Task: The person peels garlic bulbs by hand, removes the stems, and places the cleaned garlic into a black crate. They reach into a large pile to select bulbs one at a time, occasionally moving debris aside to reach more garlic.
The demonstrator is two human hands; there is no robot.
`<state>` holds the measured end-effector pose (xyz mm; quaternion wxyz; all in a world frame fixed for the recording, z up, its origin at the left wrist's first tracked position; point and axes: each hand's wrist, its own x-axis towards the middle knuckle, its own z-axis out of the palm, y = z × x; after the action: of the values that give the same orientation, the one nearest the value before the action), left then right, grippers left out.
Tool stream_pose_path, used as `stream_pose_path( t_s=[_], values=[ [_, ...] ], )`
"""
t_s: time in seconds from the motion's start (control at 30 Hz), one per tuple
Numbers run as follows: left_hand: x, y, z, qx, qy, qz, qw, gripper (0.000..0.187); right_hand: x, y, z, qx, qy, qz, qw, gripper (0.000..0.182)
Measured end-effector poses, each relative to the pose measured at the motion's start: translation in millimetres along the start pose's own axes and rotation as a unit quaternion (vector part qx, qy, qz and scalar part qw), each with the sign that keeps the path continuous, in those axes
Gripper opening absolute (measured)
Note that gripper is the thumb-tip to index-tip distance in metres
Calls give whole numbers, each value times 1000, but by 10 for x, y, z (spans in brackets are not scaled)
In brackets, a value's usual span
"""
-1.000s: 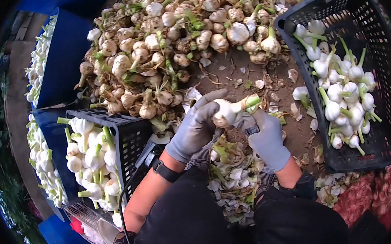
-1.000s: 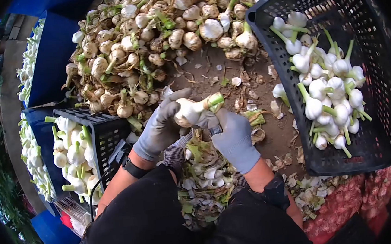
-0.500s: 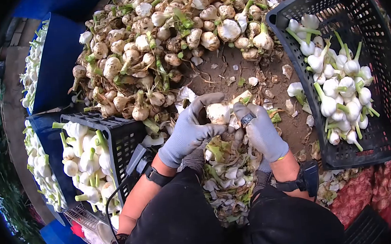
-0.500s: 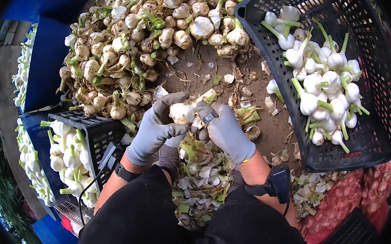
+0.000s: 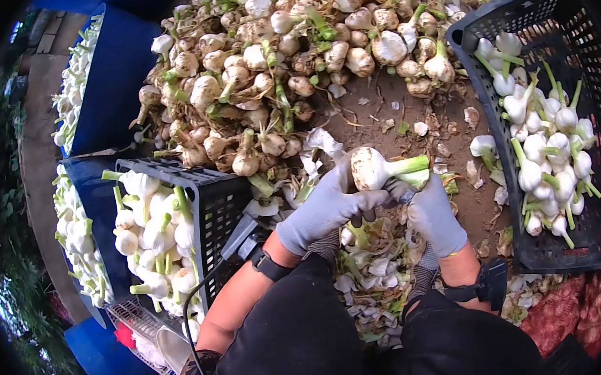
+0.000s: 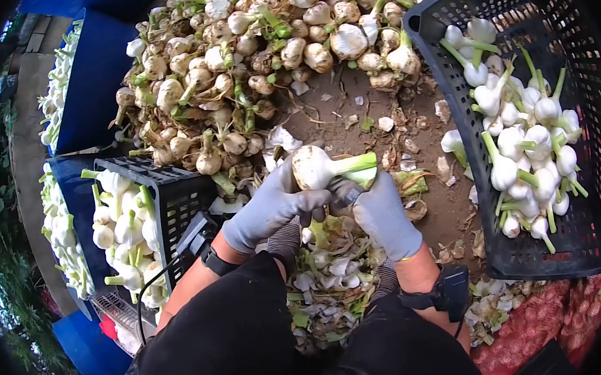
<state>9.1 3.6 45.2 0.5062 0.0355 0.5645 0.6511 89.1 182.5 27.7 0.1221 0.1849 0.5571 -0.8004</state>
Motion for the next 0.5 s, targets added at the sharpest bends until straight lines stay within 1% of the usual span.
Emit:
stream_pose_path(
  t_s=[0.03, 0.07, 0.1, 0.13, 0.17, 0.2, 0.23, 0.27, 0.3, 0.33, 0.37, 0.4, 0.43, 0.47, 0.5],
  values=[
    [-45, 15, -5, -8, -14, 21, 1000, 59, 6, -8, -12, -25, 24, 39, 999, 27],
    [-8, -100, -92, -7, -12, 21, 1000, 59, 13, -11, -17, -52, 49, 78, 994, 26],
    [55, -147, -162, 35, 14, 102, 994, 61, -9, 59, -8, -24, 45, 62, 997, 24],
    [93, -187, -216, 77, 41, 182, 979, 63, -74, 75, 21, -24, 43, 63, 997, 24],
    [88, -233, -251, 124, 84, 160, 976, 66, -152, 73, 67, 6, 12, 59, 998, 24],
    [143, -340, -303, 104, 138, 164, 971, 70, -187, 73, 97, 36, -20, 53, 998, 24],
    [87, -168, -209, 135, 112, 143, 974, 66, -174, 101, 78, -51, -29, 26, 998, 27],
    [23, 0, -113, 166, 84, 121, 975, 62, -146, 74, 57, -50, -31, 26, 998, 27],
    [52, -6, -154, 397, 53, 332, 854, 48, -120, 19, 33, -140, -36, -10, 989, 28],
    [46, -5, -150, 397, 53, 331, 854, 48, -102, -14, 18, -230, -42, -48, 971, 28],
    [46, 2, -138, 325, 35, 220, 919, 47, -113, 47, 13, -213, -40, -46, 975, 27],
    [43, -4, -116, 244, 15, 102, 964, 47, -129, 16, 10, -213, -37, -45, 975, 27],
    [45, -55, -121, 170, 58, 93, 979, 41, -131, -47, -2, -357, -5, -64, 932, 24],
    [37, -110, -128, 92, 99, 82, 987, 37, -129, -96, -40, -493, 27, -80, 866, 22],
    [-11, -55, -97, -11, 80, 68, 994, 36, -58, 50, -147, -520, 114, -75, 843, 16]
  ],
)
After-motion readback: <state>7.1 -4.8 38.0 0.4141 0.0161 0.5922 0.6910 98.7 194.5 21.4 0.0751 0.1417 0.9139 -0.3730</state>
